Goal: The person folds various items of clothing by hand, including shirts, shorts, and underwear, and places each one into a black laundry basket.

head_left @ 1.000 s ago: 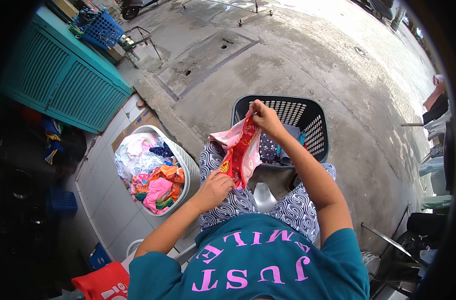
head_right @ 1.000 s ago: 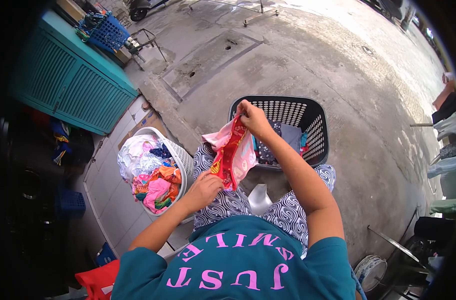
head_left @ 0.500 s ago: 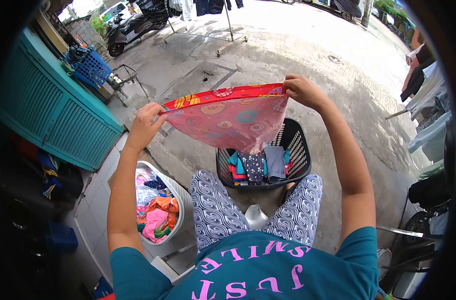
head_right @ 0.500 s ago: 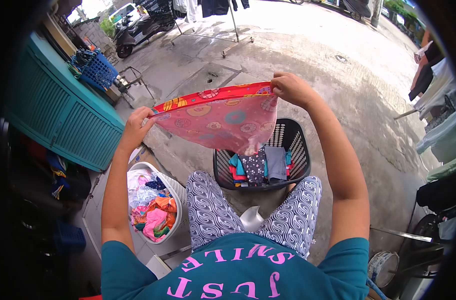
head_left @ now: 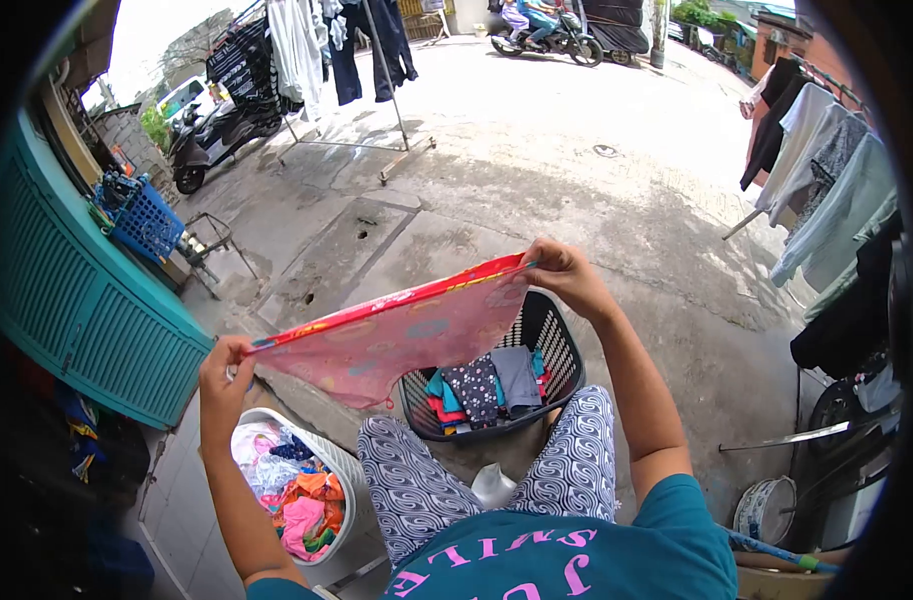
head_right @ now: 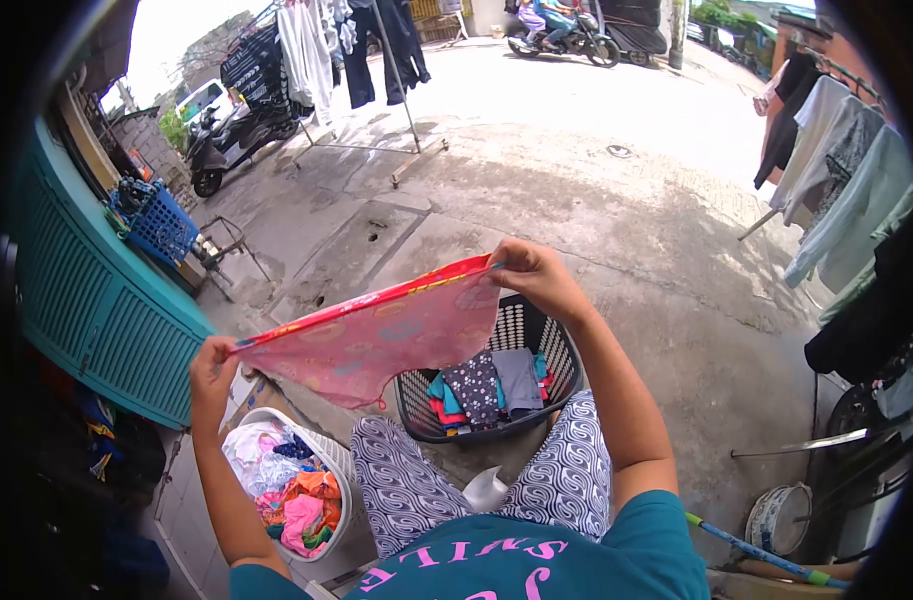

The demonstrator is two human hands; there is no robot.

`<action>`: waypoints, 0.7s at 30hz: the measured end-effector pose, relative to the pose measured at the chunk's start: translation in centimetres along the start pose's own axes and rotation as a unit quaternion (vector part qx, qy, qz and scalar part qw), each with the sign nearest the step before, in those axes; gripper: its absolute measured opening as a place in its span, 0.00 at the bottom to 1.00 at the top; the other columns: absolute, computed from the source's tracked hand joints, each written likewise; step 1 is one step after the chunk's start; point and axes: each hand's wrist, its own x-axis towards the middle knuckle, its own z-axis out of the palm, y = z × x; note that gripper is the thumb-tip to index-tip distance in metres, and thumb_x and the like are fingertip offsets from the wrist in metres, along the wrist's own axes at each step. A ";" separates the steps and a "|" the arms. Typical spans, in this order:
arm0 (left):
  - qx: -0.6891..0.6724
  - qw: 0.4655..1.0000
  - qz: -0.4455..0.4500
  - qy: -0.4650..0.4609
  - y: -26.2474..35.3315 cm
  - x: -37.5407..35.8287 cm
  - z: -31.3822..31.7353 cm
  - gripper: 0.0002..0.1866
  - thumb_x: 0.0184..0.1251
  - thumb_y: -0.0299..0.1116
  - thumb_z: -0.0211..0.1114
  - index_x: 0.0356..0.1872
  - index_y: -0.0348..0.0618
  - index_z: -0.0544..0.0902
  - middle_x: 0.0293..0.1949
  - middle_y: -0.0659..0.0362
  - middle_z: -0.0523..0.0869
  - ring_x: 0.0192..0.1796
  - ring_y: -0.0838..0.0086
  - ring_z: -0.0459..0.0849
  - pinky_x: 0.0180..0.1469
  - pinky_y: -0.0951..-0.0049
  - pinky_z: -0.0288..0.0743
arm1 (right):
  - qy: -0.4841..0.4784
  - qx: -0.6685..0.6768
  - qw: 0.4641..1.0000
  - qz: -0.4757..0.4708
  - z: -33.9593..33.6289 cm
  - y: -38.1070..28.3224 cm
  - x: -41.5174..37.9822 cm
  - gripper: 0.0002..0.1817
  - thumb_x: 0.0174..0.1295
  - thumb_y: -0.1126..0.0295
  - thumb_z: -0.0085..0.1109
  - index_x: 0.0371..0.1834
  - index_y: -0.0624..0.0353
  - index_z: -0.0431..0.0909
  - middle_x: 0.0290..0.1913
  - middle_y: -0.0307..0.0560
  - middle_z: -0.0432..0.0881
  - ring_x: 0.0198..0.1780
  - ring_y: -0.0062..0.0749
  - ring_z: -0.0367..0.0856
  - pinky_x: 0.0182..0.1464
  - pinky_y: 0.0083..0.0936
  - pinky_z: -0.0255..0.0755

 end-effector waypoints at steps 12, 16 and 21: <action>-0.721 0.629 0.229 -0.179 -0.9 -0.8 -2.9 0.09 0.60 0.23 0.56 0.39 0.40 0.67 0.38 0.50 0.79 0.41 0.65 0.80 0.50 0.57 0.74 | 0.022 0.279 0.960 -0.025 4.4 -8.6 3.1 0.11 0.55 0.77 0.60 0.41 0.60 0.71 0.31 0.39 0.76 0.32 0.17 0.77 0.32 0.11 0.74; -0.691 0.647 0.232 -0.225 -9.0 -0.9 -4.2 0.09 0.61 0.24 0.55 0.41 0.39 0.67 0.39 0.49 0.78 0.43 0.64 0.79 0.51 0.56 0.73 | -0.018 0.290 0.957 0.022 7.8 -5.6 5.3 0.11 0.55 0.76 0.60 0.41 0.60 0.72 0.31 0.39 0.75 0.32 0.16 0.75 0.32 0.10 0.71; -0.656 0.679 0.209 -0.255 -13.1 -1.6 -1.7 0.10 0.61 0.25 0.54 0.43 0.38 0.67 0.42 0.48 0.78 0.45 0.63 0.78 0.53 0.55 0.72 | -0.002 0.024 0.989 0.143 7.7 3.5 4.6 0.12 0.56 0.71 0.58 0.43 0.60 0.72 0.33 0.39 0.76 0.35 0.19 0.73 0.38 0.16 0.69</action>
